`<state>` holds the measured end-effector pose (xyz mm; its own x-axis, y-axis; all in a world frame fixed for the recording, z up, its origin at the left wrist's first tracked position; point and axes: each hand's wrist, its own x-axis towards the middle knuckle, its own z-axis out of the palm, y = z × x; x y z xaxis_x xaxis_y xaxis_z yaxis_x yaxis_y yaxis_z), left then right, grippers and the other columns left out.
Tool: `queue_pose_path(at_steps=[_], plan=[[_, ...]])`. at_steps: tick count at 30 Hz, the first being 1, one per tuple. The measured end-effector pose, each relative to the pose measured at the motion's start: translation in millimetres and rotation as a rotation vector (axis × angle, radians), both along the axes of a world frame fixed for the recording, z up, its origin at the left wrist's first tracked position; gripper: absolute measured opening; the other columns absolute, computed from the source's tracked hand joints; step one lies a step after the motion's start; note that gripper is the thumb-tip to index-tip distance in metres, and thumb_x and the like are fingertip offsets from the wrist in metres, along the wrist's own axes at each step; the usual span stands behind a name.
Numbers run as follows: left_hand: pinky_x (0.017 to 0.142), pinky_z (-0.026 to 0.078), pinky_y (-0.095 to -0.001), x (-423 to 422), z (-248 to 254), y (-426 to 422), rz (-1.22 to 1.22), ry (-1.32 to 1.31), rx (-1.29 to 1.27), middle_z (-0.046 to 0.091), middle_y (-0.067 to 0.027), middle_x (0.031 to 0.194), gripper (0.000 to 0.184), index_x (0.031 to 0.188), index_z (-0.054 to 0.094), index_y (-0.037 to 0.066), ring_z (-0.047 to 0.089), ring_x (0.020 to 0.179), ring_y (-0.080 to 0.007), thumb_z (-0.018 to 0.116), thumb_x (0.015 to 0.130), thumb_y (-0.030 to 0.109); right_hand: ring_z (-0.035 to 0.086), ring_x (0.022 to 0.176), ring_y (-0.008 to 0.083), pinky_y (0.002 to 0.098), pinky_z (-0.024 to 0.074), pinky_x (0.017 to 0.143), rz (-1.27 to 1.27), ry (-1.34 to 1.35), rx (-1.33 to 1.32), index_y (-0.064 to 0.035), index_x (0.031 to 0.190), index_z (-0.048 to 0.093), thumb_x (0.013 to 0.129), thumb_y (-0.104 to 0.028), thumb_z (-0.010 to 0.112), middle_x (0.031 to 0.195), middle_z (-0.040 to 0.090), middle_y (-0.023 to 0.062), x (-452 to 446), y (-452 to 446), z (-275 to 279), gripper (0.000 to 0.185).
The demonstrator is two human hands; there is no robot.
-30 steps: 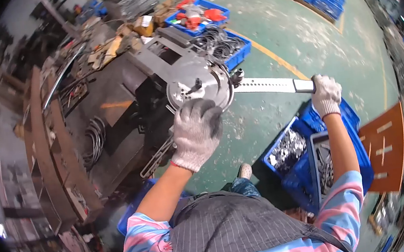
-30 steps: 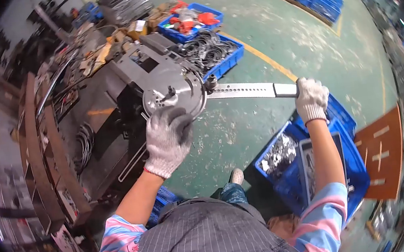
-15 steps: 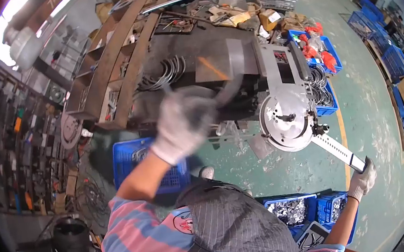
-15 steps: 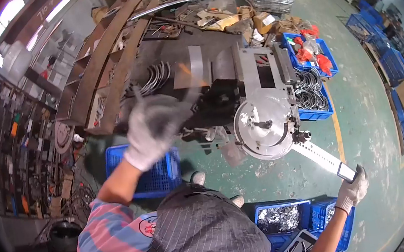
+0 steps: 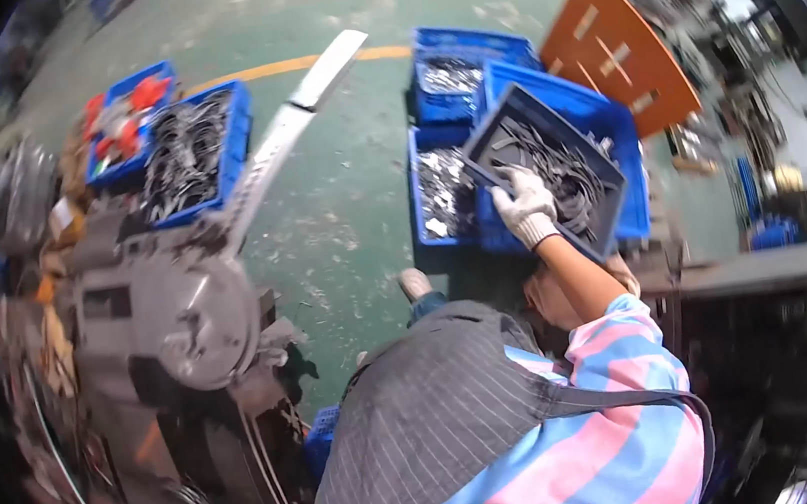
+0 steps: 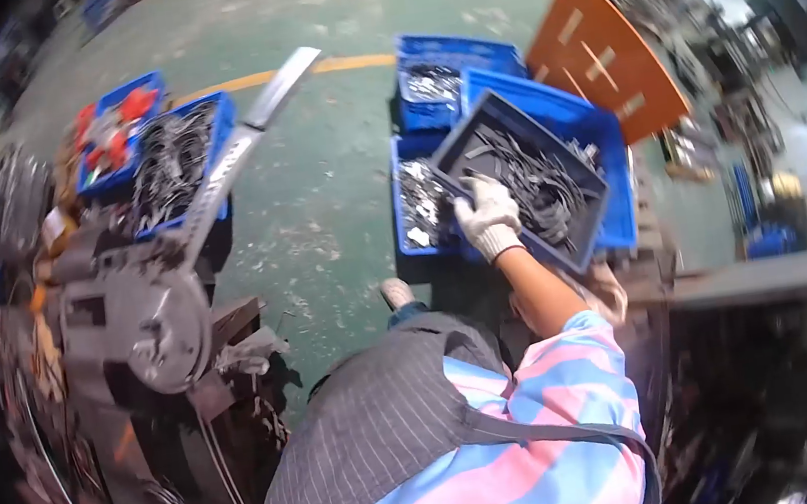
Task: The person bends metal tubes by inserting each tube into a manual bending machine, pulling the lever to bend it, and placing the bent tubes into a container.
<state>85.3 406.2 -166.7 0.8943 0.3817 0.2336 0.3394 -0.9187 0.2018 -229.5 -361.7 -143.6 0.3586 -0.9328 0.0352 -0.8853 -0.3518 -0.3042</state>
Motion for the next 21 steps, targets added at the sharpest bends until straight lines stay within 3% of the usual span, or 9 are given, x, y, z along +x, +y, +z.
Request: queue_pose_path(at_steps=[4, 5, 6, 9, 11, 12, 15, 19, 21], plan=[[0.1, 0.048, -0.0404, 36, 9, 33, 0.072, -0.295, -0.075, 0.063, -0.0242, 0.131, 0.055, 0.13, 0.061, -0.005, 0.062, 0.117, -0.0388, 0.06, 0.098, 0.04, 0.063, 0.117, 0.0313, 0.0429, 0.0481, 0.102, -0.368, 0.073, 0.024, -0.0163, 0.12, 0.07, 0.089, -0.039, 0.061, 0.121, 0.069, 0.0127, -123, -22, -46, 0.039], [0.105, 0.045, -0.0385, 17, 85, -74, 0.198, -0.276, -0.187, 0.06, -0.0205, 0.137, 0.055, 0.133, 0.06, -0.003, 0.06, 0.123, -0.0342, 0.06, 0.099, 0.039, 0.064, 0.114, 0.0311, 0.0423, 0.0492, 0.101, -0.457, 0.108, 0.091, -0.0157, 0.12, 0.071, 0.09, -0.039, 0.061, 0.12, 0.07, 0.0129, -134, -28, -45, 0.039], [0.107, 0.044, -0.0385, 38, 84, -47, 0.072, -0.366, -0.147, 0.059, -0.0181, 0.139, 0.051, 0.134, 0.059, -0.003, 0.059, 0.124, -0.0317, 0.058, 0.1, 0.036, 0.066, 0.112, 0.0309, 0.0417, 0.0503, 0.099, -0.542, 0.142, 0.157, -0.0151, 0.119, 0.071, 0.09, -0.039, 0.061, 0.119, 0.071, 0.0131, -142, -37, -43, 0.038], [0.107, 0.045, -0.0388, 47, 167, -153, -0.264, -0.499, -0.165, 0.061, -0.0261, 0.133, 0.047, 0.13, 0.059, -0.007, 0.06, 0.121, -0.0348, 0.055, 0.103, 0.031, 0.067, 0.108, 0.033, 0.0417, 0.0519, 0.096, -0.345, 0.176, 0.17, -0.0127, 0.119, 0.07, 0.09, -0.04, 0.06, 0.117, 0.07, 0.0164, -150, -76, -70, 0.041], [0.103, 0.047, -0.0377, 42, 207, -224, -0.432, -0.546, -0.109, 0.064, -0.0227, 0.129, 0.041, 0.125, 0.062, -0.008, 0.063, 0.115, -0.0337, 0.056, 0.103, 0.028, 0.067, 0.107, 0.0358, 0.045, 0.0528, 0.093, -0.23, 0.245, 0.261, -0.0103, 0.117, 0.07, 0.088, -0.039, 0.062, 0.117, 0.07, 0.019, -125, -99, -64, 0.042], [0.102, 0.047, -0.0384, 61, 212, -213, -0.66, -0.553, 0.026, 0.065, -0.0199, 0.128, 0.039, 0.124, 0.062, -0.007, 0.063, 0.115, -0.0307, 0.056, 0.103, 0.025, 0.068, 0.101, 0.0387, 0.0454, 0.0532, 0.09, -0.223, 0.4, 0.292, -0.0105, 0.108, 0.071, 0.086, -0.035, 0.064, 0.107, 0.071, 0.0195, -112, -110, -66, 0.034], [0.102, 0.047, -0.039, 11, 230, -325, -0.805, -0.527, -0.105, 0.066, -0.0183, 0.125, 0.037, 0.124, 0.062, -0.009, 0.062, 0.115, -0.0299, 0.055, 0.103, 0.021, 0.069, 0.094, 0.0404, 0.0472, 0.0543, 0.082, -0.111, 0.567, 0.323, -0.0084, 0.093, 0.072, 0.084, -0.031, 0.064, 0.098, 0.072, 0.0197, -107, -131, -89, 0.026], [0.102, 0.047, -0.0399, -26, 221, -364, -0.864, -0.32, -0.09, 0.066, -0.0191, 0.123, 0.033, 0.122, 0.062, -0.01, 0.063, 0.113, -0.0308, 0.057, 0.101, 0.016, 0.068, 0.092, 0.0397, 0.0492, 0.0536, 0.079, -0.088, 0.442, 0.236, -0.0091, 0.09, 0.071, 0.085, -0.028, 0.063, 0.097, 0.071, 0.0191, -128, -145, -125, 0.021], [0.1, 0.047, -0.0408, -48, 220, -388, -0.908, -0.281, -0.056, 0.066, -0.0186, 0.122, 0.03, 0.12, 0.062, -0.01, 0.063, 0.113, -0.0287, 0.059, 0.1, 0.012, 0.068, 0.092, 0.039, 0.0481, 0.0538, 0.081, -0.073, 0.41, 0.27, -0.0106, 0.094, 0.073, 0.087, -0.035, 0.063, 0.096, 0.07, 0.0195, -126, -136, -96, 0.027]])
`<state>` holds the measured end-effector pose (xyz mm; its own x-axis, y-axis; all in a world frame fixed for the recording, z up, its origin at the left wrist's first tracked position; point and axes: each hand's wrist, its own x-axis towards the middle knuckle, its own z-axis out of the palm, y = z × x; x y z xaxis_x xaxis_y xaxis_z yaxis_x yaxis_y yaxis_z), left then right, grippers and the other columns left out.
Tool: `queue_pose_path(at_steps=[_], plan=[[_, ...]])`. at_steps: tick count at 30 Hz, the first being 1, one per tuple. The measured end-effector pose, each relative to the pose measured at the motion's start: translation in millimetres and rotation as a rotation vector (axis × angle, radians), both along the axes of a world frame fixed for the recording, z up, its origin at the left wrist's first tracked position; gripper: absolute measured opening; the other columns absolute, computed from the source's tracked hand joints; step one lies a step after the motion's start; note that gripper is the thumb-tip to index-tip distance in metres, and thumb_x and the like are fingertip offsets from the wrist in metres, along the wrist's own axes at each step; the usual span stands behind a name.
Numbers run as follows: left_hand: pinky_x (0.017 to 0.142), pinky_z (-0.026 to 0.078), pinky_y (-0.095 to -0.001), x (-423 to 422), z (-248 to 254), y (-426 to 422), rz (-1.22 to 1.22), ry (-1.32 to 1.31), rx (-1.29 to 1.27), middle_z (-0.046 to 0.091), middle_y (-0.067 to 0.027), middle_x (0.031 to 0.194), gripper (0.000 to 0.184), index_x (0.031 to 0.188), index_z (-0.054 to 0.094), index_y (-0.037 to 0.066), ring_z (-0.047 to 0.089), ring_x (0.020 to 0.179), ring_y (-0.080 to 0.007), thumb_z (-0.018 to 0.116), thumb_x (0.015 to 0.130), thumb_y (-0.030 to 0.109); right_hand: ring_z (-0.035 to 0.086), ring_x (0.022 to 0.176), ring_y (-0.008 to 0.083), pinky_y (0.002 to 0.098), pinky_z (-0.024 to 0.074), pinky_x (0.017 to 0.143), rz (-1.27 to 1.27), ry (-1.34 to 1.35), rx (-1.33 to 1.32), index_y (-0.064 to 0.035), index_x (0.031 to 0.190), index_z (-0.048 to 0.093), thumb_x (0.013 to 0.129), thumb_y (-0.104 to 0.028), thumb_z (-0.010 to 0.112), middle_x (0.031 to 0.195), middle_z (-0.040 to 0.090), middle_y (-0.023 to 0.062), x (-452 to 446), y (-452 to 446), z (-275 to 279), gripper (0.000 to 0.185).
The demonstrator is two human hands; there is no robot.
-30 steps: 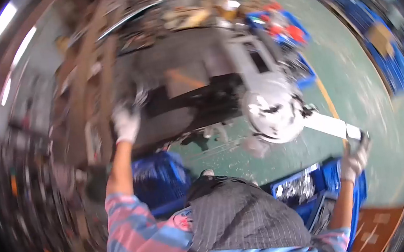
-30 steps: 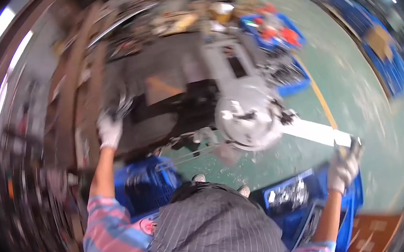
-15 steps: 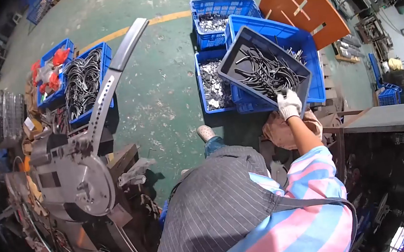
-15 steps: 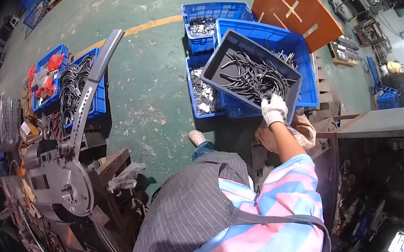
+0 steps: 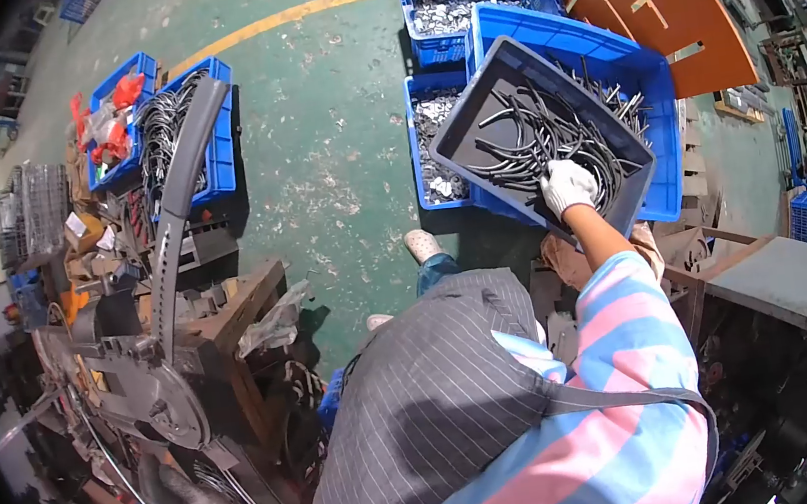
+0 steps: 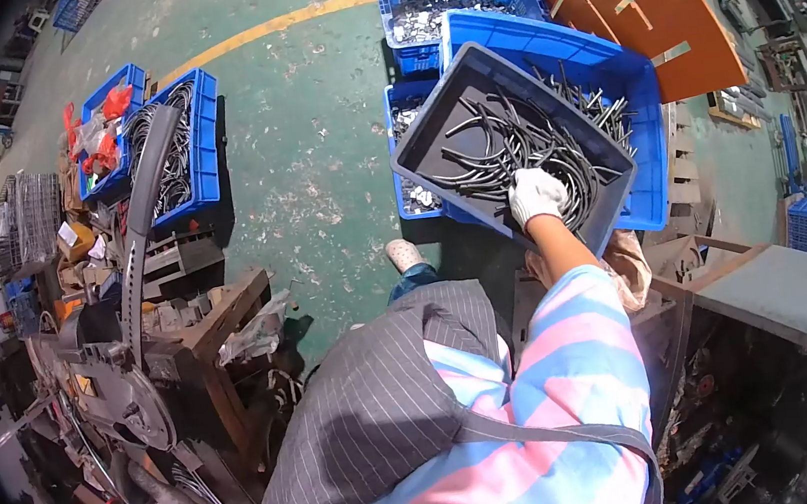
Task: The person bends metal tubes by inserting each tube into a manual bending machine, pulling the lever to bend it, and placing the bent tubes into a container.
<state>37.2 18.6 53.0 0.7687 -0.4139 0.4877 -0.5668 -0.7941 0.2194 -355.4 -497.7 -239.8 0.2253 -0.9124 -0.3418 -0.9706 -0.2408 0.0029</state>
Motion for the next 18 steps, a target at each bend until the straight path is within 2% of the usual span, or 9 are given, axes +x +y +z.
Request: queue_pose_path(at_steps=[1, 2, 3, 7, 8, 9, 10, 14, 18], plan=[[0.1, 0.047, -0.0408, -5, -3, -5, 0.0, 0.001, -0.003, 0.066, -0.0186, 0.122, 0.03, 0.12, 0.062, -0.01, 0.063, 0.113, -0.0287, 0.059, 0.1, 0.012, 0.068, 0.094, 0.0385, 0.0476, 0.0537, 0.082, -0.037, -0.008, 0.03, -0.0113, 0.097, 0.073, 0.088, -0.038, 0.063, 0.098, 0.07, 0.0202, 1, 4, 15, 0.03], [0.1, 0.048, -0.0402, -9, -8, -8, -0.022, 0.045, -0.092, 0.067, -0.018, 0.121, 0.029, 0.12, 0.063, -0.01, 0.063, 0.112, -0.028, 0.059, 0.1, 0.011, 0.067, 0.099, 0.0363, 0.0484, 0.0533, 0.085, -0.008, -0.021, 0.007, -0.0109, 0.101, 0.074, 0.091, -0.046, 0.059, 0.107, 0.068, 0.0192, -9, 6, 16, 0.039], [0.1, 0.048, -0.0397, -12, -13, -8, -0.044, 0.091, -0.185, 0.067, -0.0174, 0.121, 0.028, 0.119, 0.064, -0.01, 0.063, 0.112, -0.0273, 0.059, 0.1, 0.01, 0.066, 0.101, 0.037, 0.0485, 0.0526, 0.087, -0.021, -0.032, 0.008, -0.0116, 0.104, 0.073, 0.093, -0.047, 0.057, 0.107, 0.067, 0.0194, -13, 7, 27, 0.04], [0.101, 0.048, -0.0402, -16, -18, -25, -0.036, 0.188, -0.26, 0.067, -0.0172, 0.121, 0.028, 0.12, 0.064, -0.009, 0.064, 0.11, -0.0269, 0.059, 0.1, 0.009, 0.065, 0.106, 0.0383, 0.0448, 0.0493, 0.094, -0.09, -0.301, -0.027, -0.0085, 0.114, 0.068, 0.098, -0.044, 0.051, 0.113, 0.068, 0.0214, -56, -3, 35, 0.043], [0.101, 0.047, -0.0411, -8, -24, -23, -0.146, 0.037, -0.14, 0.067, -0.0179, 0.12, 0.027, 0.119, 0.064, -0.009, 0.064, 0.111, -0.0289, 0.059, 0.099, 0.008, 0.064, 0.107, 0.0387, 0.0447, 0.049, 0.095, -0.146, -0.348, -0.014, -0.0077, 0.114, 0.068, 0.099, -0.044, 0.05, 0.113, 0.068, 0.0217, -65, -6, 36, 0.043], [0.101, 0.047, -0.0411, -8, -25, -27, -0.154, 0.039, -0.147, 0.067, -0.0179, 0.12, 0.027, 0.119, 0.064, -0.009, 0.064, 0.111, -0.0289, 0.059, 0.099, 0.008, 0.064, 0.107, 0.039, 0.0446, 0.0488, 0.095, -0.201, -0.393, -0.002, -0.0069, 0.113, 0.068, 0.099, -0.043, 0.05, 0.112, 0.068, 0.0221, -75, -8, 37, 0.043], [0.102, 0.047, -0.0415, -9, -28, -33, -0.164, 0.1, -0.185, 0.067, -0.018, 0.119, 0.026, 0.118, 0.065, -0.009, 0.064, 0.111, -0.0298, 0.059, 0.098, 0.007, 0.063, 0.113, 0.0383, 0.0427, 0.0478, 0.098, -0.239, -0.369, -0.015, -0.0044, 0.121, 0.067, 0.099, -0.042, 0.051, 0.117, 0.068, 0.0229, -85, -12, 37, 0.046], [0.103, 0.046, -0.0423, -16, -40, -50, -0.225, 0.165, -0.29, 0.067, -0.0177, 0.117, 0.023, 0.115, 0.065, -0.009, 0.063, 0.113, -0.0312, 0.058, 0.096, 0.003, 0.062, 0.113, 0.0413, 0.0432, 0.0484, 0.098, -0.252, -0.311, -0.19, -0.0021, 0.12, 0.067, 0.101, -0.041, 0.048, 0.118, 0.067, 0.0252, -114, -36, 48, 0.047], [0.104, 0.045, -0.0442, -19, -40, -52, -0.324, 0.113, -0.231, 0.068, -0.0182, 0.117, 0.023, 0.114, 0.066, -0.008, 0.063, 0.112, -0.0324, 0.059, 0.095, 0.002, 0.063, 0.105, 0.043, 0.0474, 0.0497, 0.092, -0.379, -0.243, -0.31, -0.0011, 0.105, 0.068, 0.1, -0.043, 0.044, 0.108, 0.068, 0.0255, -137, -52, 54, 0.048]])
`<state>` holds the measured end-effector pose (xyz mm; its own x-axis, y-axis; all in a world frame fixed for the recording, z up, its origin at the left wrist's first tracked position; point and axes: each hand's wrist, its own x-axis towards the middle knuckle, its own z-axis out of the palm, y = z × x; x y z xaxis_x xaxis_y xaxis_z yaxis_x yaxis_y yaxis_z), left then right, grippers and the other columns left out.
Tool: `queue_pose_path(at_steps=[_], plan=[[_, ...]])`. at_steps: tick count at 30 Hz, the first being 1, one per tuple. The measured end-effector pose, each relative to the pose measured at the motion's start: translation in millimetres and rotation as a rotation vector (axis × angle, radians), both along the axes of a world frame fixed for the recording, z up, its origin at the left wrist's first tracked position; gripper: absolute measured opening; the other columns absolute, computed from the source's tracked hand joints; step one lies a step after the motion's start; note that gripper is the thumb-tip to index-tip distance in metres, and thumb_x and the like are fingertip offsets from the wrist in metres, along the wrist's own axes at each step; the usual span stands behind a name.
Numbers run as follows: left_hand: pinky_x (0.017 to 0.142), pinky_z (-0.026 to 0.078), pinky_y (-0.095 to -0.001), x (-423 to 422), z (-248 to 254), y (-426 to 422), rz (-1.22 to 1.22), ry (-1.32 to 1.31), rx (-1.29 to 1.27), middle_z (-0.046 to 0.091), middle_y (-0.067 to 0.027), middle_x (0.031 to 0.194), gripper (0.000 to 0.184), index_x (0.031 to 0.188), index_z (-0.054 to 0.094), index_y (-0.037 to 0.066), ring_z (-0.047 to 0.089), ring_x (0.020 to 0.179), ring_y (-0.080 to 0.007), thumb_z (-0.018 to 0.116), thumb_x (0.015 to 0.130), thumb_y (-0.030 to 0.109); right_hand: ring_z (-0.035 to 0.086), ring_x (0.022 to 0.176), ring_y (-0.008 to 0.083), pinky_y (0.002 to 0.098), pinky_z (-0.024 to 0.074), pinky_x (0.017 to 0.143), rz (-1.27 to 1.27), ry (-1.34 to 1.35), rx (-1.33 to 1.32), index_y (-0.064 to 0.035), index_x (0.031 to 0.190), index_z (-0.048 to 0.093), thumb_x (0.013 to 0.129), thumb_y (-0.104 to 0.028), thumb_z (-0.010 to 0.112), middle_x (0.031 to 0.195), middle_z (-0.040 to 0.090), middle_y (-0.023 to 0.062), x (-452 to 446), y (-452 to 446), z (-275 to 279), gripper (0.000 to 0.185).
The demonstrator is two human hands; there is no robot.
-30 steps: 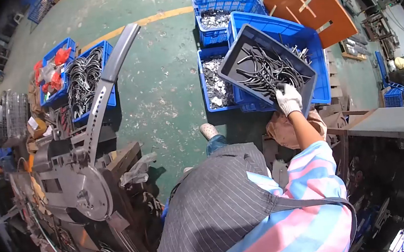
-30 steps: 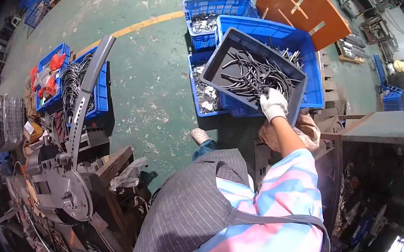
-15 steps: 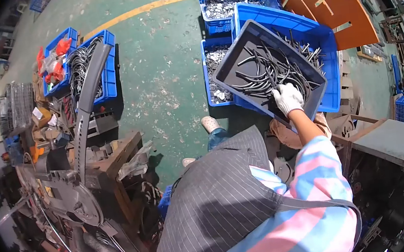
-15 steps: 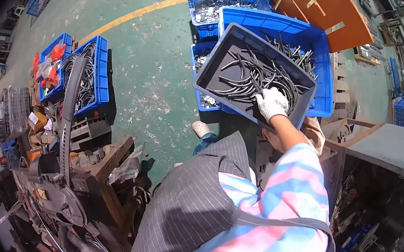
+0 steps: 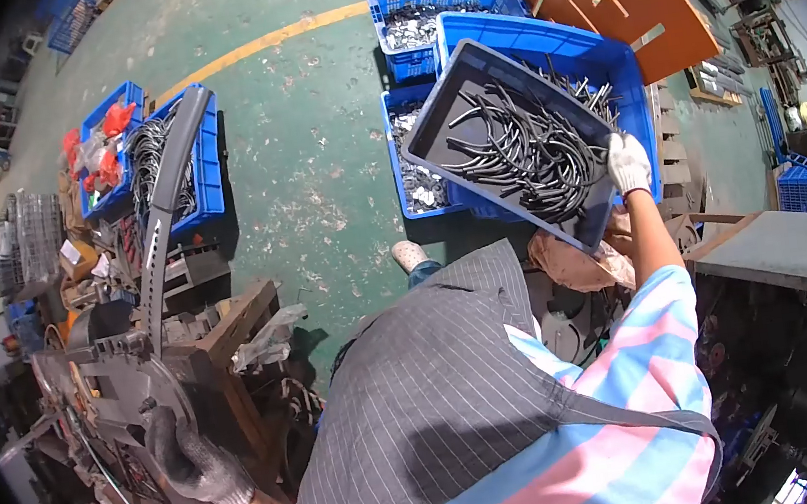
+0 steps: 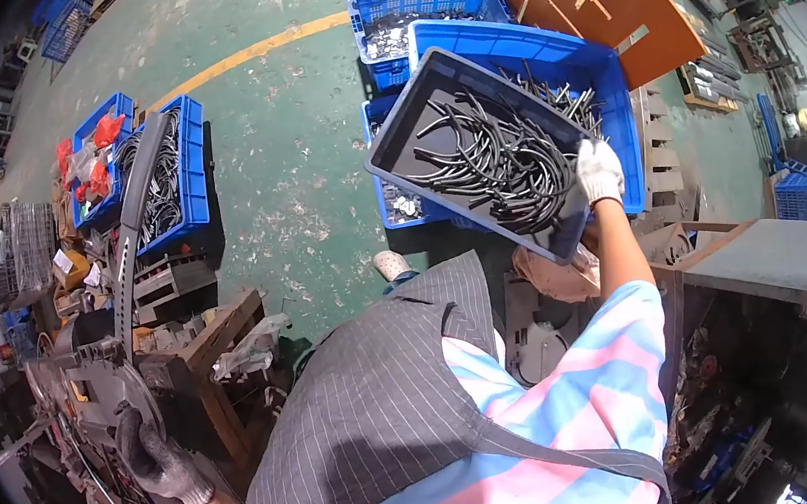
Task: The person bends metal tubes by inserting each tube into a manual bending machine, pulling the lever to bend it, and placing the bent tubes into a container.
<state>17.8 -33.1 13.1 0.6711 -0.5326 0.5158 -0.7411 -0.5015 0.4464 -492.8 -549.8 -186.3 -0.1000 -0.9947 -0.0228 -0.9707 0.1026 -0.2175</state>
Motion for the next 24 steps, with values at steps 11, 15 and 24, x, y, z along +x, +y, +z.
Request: queue_pose_path(at_steps=[11, 15, 24], plan=[[0.101, 0.046, -0.0546, -34, 22, -104, -0.608, -0.022, 0.115, 0.068, -0.0124, 0.113, 0.032, 0.099, 0.07, 0.009, 0.062, 0.113, -0.0366, 0.071, 0.068, 0.014, 0.044, 0.049, 0.0016, 0.0187, 0.0332, 0.042, 0.141, -1.278, 0.295, -0.0067, 0.108, 0.071, 0.101, -0.029, 0.055, 0.073, 0.059, -0.0061, 167, 36, 154, 0.029], [0.109, 0.038, -0.0565, -59, 24, -142, -0.655, -0.108, 0.152, 0.063, -0.0141, 0.122, 0.045, 0.117, 0.069, 0.01, 0.059, 0.116, -0.0348, 0.07, 0.078, 0.035, 0.05, 0.059, 0.0048, 0.0196, 0.0389, 0.05, 0.525, -1.546, 0.851, -0.0007, 0.11, 0.07, 0.103, -0.032, 0.05, 0.083, 0.062, -0.0032, 313, 137, 193, 0.037], [0.06, 0.043, -0.0406, -59, 32, -39, -0.221, -0.086, 0.244, 0.055, -0.0031, 0.059, 0.022, 0.095, 0.068, 0.015, 0.057, 0.055, -0.0242, 0.07, 0.084, 0.034, 0.06, 0.056, 0.0141, 0.0253, 0.0501, 0.052, 1.124, -1.174, 1.202, 0.0016, 0.123, 0.062, 0.108, -0.035, 0.036, 0.077, 0.063, 0.0084, 431, 266, 225, 0.048]])
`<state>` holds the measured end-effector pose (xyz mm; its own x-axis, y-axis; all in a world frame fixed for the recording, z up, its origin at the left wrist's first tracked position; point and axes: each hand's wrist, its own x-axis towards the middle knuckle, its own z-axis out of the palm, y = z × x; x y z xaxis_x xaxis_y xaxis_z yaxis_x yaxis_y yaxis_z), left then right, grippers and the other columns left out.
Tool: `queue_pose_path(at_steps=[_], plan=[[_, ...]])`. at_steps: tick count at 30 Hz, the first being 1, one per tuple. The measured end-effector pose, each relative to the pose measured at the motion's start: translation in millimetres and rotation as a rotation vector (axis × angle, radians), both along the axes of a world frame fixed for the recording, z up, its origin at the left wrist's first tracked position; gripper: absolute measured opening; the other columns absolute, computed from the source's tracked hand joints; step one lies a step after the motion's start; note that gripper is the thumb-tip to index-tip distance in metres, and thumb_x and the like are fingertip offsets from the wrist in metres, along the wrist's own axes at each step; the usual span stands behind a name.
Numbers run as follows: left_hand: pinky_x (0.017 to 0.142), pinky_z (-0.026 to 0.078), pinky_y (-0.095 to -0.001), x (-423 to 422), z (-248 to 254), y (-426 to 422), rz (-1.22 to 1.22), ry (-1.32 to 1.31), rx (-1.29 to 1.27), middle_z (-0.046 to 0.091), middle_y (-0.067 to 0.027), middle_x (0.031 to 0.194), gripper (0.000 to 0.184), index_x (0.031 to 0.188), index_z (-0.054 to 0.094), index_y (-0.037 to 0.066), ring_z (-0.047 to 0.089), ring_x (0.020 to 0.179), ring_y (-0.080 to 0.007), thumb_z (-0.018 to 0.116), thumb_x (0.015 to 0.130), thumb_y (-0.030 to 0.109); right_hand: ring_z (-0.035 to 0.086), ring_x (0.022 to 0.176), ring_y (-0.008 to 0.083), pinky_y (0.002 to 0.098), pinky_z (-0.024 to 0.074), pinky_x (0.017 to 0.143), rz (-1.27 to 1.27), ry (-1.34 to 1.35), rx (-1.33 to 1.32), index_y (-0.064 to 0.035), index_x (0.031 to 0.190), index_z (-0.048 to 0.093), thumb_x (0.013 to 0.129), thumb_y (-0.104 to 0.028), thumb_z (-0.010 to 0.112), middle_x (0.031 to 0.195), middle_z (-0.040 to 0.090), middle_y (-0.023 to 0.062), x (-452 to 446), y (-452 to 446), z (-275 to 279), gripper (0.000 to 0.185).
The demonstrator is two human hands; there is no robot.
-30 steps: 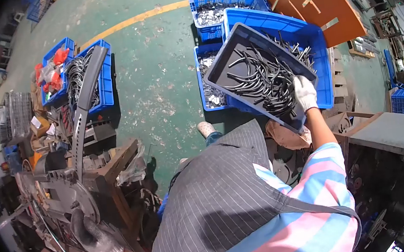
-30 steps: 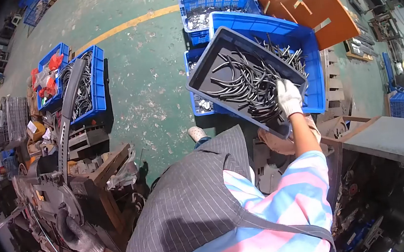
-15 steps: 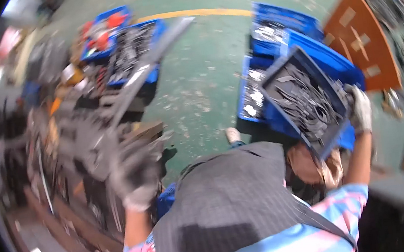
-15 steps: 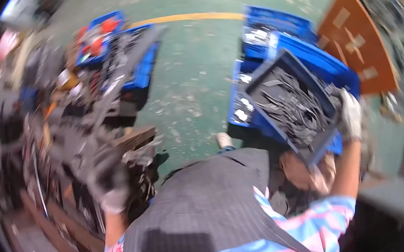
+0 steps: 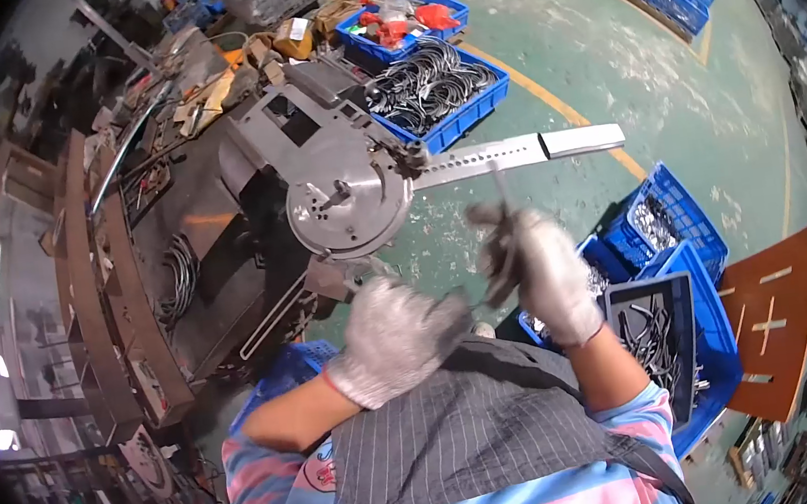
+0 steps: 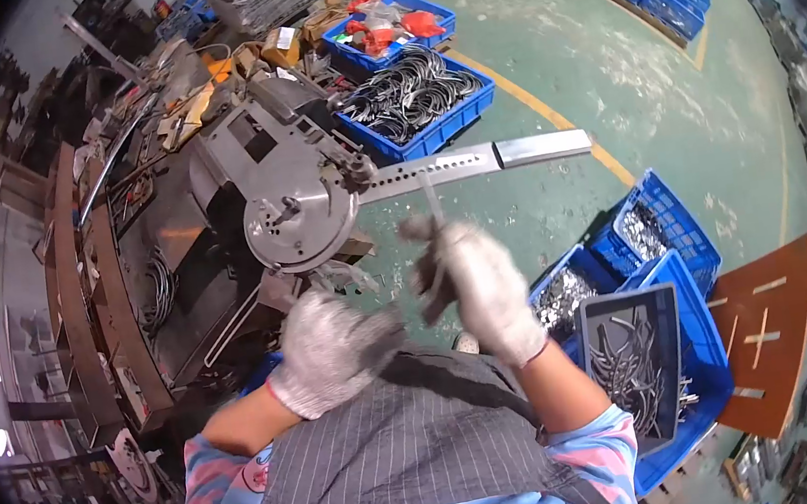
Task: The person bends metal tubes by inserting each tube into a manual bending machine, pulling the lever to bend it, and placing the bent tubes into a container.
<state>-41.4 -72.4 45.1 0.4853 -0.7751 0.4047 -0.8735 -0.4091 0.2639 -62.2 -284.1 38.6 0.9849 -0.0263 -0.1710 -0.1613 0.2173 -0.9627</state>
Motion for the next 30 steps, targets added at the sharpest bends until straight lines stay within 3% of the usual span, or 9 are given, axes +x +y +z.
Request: queue_pose_path(at_steps=[2, 5, 8, 10, 12, 15, 19, 21, 30], plan=[[0.064, 0.043, -0.0399, -1, 0, 18, 0.184, 0.01, 0.142, 0.057, -0.0037, 0.062, 0.022, 0.096, 0.068, 0.015, 0.059, 0.06, -0.0241, 0.071, 0.084, 0.033, 0.061, 0.057, 0.014, 0.0258, 0.0508, 0.053, 0.111, 0.076, 0.014, 0.0018, 0.115, 0.065, 0.107, -0.033, 0.043, 0.077, 0.065, 0.0097, 7, 23, -4, 0.041], [0.068, 0.044, -0.0413, -3, -11, 30, 0.289, -0.065, 0.129, 0.06, -0.0049, 0.065, 0.022, 0.097, 0.068, 0.016, 0.061, 0.066, -0.0244, 0.07, 0.084, 0.033, 0.058, 0.052, 0.0134, 0.0258, 0.0479, 0.047, 0.173, 0.17, -0.075, 0.0013, 0.099, 0.067, 0.106, -0.035, 0.046, 0.07, 0.062, 0.0081, 28, 38, -10, 0.042], [0.076, 0.045, -0.0421, 6, -14, 31, 0.344, -0.059, 0.09, 0.063, -0.0043, 0.068, 0.019, 0.091, 0.069, 0.016, 0.062, 0.07, -0.0244, 0.071, 0.083, 0.033, 0.05, 0.036, 0.0147, 0.0248, 0.0375, 0.036, 0.16, 0.263, -0.035, 0.0008, 0.088, 0.066, 0.103, -0.039, 0.049, 0.06, 0.056, 0.0061, 45, 51, -25, 0.046], [0.081, 0.046, -0.0423, 14, -23, 32, 0.366, -0.087, 0.045, 0.063, -0.0038, 0.069, 0.018, 0.088, 0.069, 0.016, 0.062, 0.072, -0.024, 0.072, 0.082, 0.033, 0.049, 0.039, 0.0146, 0.0262, 0.0392, 0.036, 0.149, 0.265, -0.01, 0.0006, 0.088, 0.066, 0.103, -0.038, 0.049, 0.06, 0.056, 0.0063, 47, 54, -31, 0.045], [0.1, 0.044, -0.0514, 20, -29, 33, 0.367, -0.113, 0.017, 0.062, -0.0054, 0.071, 0.019, 0.083, 0.073, 0.015, 0.062, 0.08, -0.0287, 0.08, 0.071, 0.029, 0.049, 0.042, 0.0145, 0.0276, 0.0408, 0.036, 0.142, 0.267, 0.011, 0.0004, 0.088, 0.066, 0.102, -0.037, 0.049, 0.061, 0.055, 0.0065, 51, 55, -33, 0.043], [0.106, 0.039, -0.0556, 27, -25, 34, 0.434, -0.164, 0.038, 0.063, -0.0035, 0.08, 0.019, 0.084, 0.072, 0.017, 0.061, 0.09, -0.0287, 0.079, 0.07, 0.028, 0.047, 0.04, 0.015, 0.0279, 0.0395, 0.035, 0.112, 0.297, 0.035, 0.0005, 0.086, 0.065, 0.101, -0.036, 0.049, 0.059, 0.054, 0.0064, 59, 58, -36, 0.042], [0.107, 0.036, -0.0567, 28, -31, 33, 0.468, -0.125, 0.015, 0.065, -0.0036, 0.095, 0.022, 0.088, 0.07, 0.017, 0.06, 0.102, -0.0296, 0.078, 0.07, 0.027, 0.047, 0.04, 0.0152, 0.0282, 0.0386, 0.035, 0.119, 0.28, 0.052, 0.0007, 0.086, 0.066, 0.1, -0.035, 0.048, 0.055, 0.052, 0.006, 69, 60, -42, 0.042], [0.107, 0.036, -0.0561, 31, -39, 31, 0.471, -0.121, -0.052, 0.064, -0.0037, 0.106, 0.026, 0.09, 0.067, 0.016, 0.058, 0.108, -0.0298, 0.078, 0.069, 0.026, 0.046, 0.04, 0.0145, 0.0283, 0.0388, 0.037, 0.155, 0.292, -0.131, 0.0001, 0.087, 0.068, 0.1, -0.037, 0.049, 0.055, 0.053, 0.0053, 70, 60, -33, 0.044], [0.105, 0.037, -0.054, 42, -43, 15, 0.5, -0.035, -0.105, 0.063, -0.0027, 0.111, 0.021, 0.09, 0.066, 0.013, 0.057, 0.111, -0.0293, 0.075, 0.074, 0.023, 0.049, 0.043, 0.0116, 0.0283, 0.0394, 0.038, 0.187, 0.321, -0.196, -0.0016, 0.083, 0.068, 0.101, -0.036, 0.048, 0.061, 0.06, 0.0062, 90, 55, -20, 0.044]])
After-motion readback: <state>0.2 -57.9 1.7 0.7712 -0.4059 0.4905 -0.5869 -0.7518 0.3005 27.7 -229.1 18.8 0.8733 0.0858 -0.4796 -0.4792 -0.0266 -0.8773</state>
